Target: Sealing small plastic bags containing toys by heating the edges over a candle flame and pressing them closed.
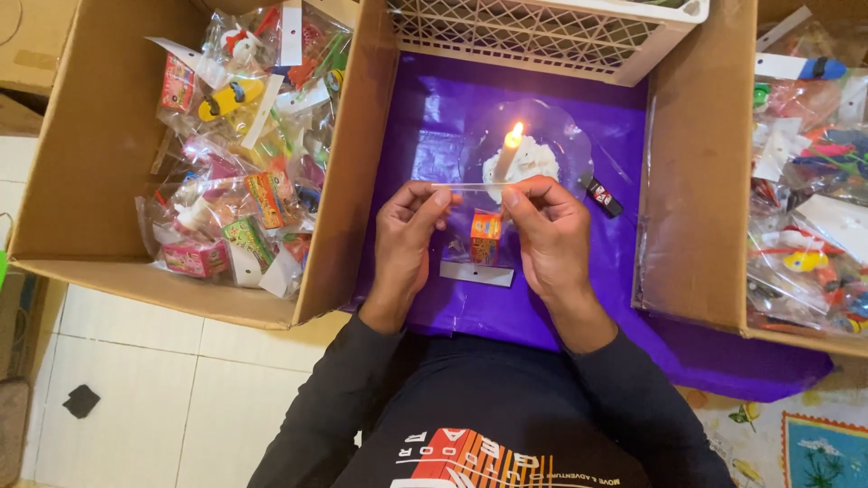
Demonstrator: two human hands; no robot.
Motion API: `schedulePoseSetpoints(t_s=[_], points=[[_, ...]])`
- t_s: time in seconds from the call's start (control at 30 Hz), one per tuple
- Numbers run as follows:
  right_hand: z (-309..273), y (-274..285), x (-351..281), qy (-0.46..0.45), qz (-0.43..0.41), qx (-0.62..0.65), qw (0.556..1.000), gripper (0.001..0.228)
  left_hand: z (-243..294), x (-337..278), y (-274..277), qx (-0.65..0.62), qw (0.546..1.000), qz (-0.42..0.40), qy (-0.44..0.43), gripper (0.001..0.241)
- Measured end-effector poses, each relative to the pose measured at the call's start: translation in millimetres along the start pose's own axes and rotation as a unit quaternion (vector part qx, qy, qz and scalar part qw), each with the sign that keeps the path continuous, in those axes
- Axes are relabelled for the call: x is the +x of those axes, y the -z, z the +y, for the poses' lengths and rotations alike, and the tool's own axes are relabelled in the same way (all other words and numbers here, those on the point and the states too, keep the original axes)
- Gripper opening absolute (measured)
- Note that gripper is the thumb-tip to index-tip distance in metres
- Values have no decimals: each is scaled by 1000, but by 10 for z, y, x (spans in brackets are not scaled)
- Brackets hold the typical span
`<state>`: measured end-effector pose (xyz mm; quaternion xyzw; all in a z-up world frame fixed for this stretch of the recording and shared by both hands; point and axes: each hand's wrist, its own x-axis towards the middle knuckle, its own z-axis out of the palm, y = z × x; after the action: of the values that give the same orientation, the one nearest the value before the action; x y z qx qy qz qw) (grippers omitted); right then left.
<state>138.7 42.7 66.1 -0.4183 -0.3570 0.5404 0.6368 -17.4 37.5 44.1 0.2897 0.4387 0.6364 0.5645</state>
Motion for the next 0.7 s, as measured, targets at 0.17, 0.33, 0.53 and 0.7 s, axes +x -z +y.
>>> schedulePoseSetpoints(t_s=[0.17,0.33,0.53,0.7], points=[[38,-1,99,3,6,-9,1000,14,76,35,-97,30,999,5,-15,23],[72,76,169,-4,7,-3,1000,14,53,60,-180,61,998,27,-10,21],[76,60,130,-21,8,29,999,15,-33,123,-161,43,998,45,-15,19],[201,147,119,-41,30,95,994,12,53,69,-203,44,997,63,-31,18]])
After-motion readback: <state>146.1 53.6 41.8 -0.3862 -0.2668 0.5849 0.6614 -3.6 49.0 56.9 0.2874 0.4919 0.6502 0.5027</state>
